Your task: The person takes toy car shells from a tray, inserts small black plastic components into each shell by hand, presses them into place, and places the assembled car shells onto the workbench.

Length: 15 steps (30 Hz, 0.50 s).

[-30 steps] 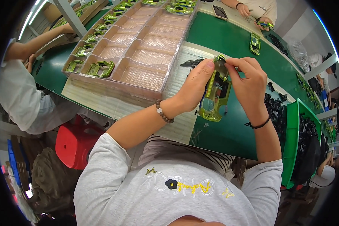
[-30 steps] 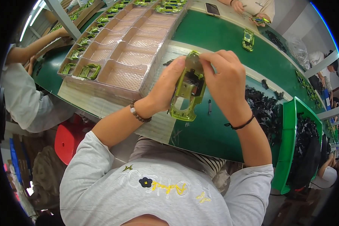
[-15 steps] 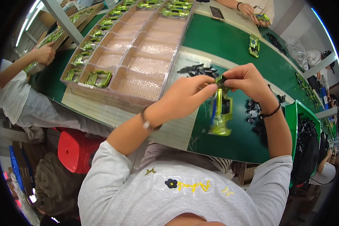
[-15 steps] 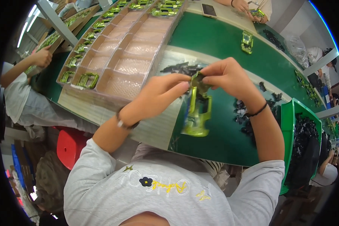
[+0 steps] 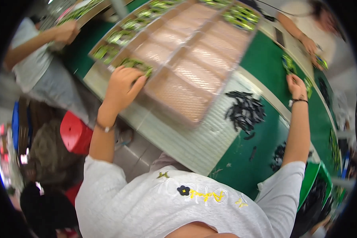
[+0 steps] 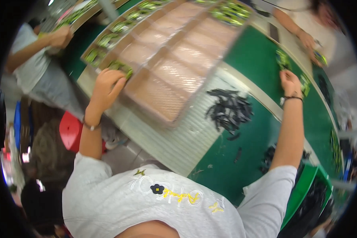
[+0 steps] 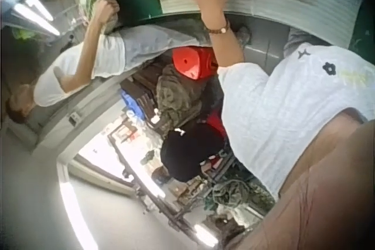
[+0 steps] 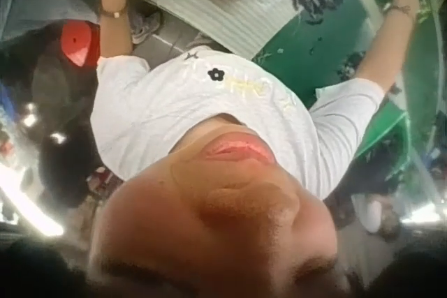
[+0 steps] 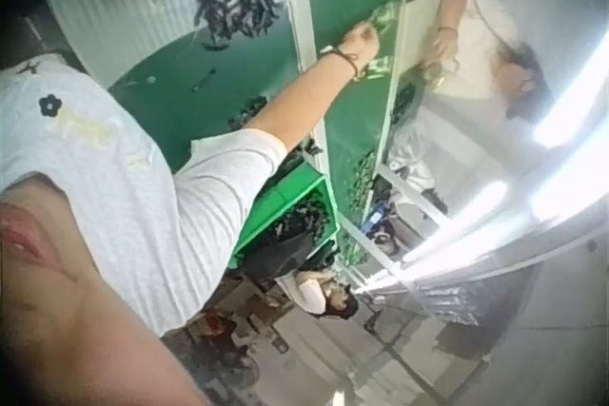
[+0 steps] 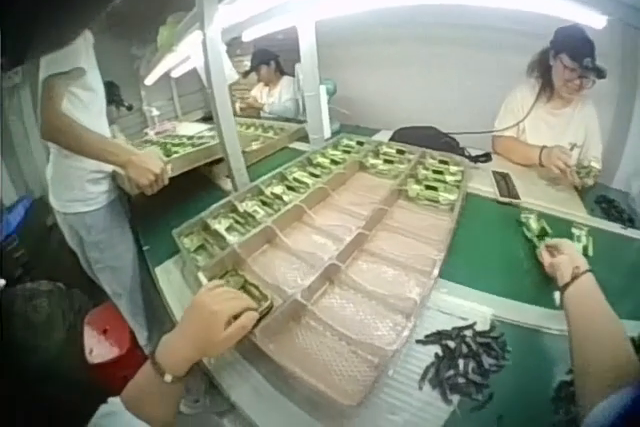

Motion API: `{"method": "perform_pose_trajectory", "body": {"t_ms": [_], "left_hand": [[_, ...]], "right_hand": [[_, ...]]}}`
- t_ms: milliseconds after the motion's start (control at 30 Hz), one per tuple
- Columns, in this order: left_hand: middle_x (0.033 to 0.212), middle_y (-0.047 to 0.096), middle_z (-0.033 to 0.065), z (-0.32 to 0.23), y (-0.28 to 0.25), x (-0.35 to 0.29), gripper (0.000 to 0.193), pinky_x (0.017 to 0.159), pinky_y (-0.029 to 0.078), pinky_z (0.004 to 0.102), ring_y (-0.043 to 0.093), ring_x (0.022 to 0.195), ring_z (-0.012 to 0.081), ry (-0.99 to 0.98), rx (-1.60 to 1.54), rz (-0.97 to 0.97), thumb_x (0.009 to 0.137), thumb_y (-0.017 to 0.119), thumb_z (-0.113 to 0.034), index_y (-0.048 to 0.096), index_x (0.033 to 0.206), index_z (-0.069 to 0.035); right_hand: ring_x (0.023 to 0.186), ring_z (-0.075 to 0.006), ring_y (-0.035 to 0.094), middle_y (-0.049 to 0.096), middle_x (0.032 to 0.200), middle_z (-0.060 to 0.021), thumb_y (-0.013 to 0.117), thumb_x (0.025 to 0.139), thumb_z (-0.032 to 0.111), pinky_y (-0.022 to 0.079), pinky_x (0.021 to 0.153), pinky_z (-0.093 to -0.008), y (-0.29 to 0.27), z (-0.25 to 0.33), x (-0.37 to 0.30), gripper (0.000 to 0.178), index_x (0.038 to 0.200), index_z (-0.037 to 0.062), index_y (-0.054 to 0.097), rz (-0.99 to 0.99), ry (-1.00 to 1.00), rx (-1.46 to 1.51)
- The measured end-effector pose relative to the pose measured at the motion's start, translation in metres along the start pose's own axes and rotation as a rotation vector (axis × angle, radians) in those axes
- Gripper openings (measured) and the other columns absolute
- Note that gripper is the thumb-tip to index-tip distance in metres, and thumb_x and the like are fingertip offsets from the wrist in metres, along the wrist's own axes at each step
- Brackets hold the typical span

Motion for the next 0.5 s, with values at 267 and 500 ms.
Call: {"method": "perform_pose_trajectory", "body": {"t_ms": [267, 500], "left_hand": [[0.092, 0.053, 0.0144, 0.014, -0.007, -0.011, 0.035, 0.088, 0.038, 0.036, 0.052, 0.089, 0.0299, -0.043, -0.073, -0.105, 0.083, 0.063, -0.033, 0.052, 0.098, -0.002], [0.117, 0.048, 0.0137, -0.083, -0.02, 0.014, 0.097, 0.093, 0.044, 0.033, 0.051, 0.104, 0.0192, -0.012, -0.845, -0.442, 0.061, 0.084, -0.005, 0.018, 0.132, -0.006]], "right_hand": [[0.111, -0.0283, 0.054, 0.052, 0.123, -0.0195, 0.057, 0.09, 0.015, 0.05, 0.093, -0.033, 0.063, 0.117, -0.095, 0.044, 0.125, -0.0077, 0.042, -0.273, 0.441, 0.857], [0.078, -0.0096, 0.061, 0.067, 0.086, -0.0046, 0.063, 0.086, 0.015, 0.046, 0.072, -0.0214, 0.099, 0.246, -0.296, 0.02, 0.098, -0.0006, 0.066, -0.026, -0.172, -0.096]]}}
Point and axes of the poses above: each hand's wrist, its own x-axis towards the middle knuckle, its own y-axis out of the palm, z = x × y, the point moved 3 cm from there along x, towards the middle knuckle
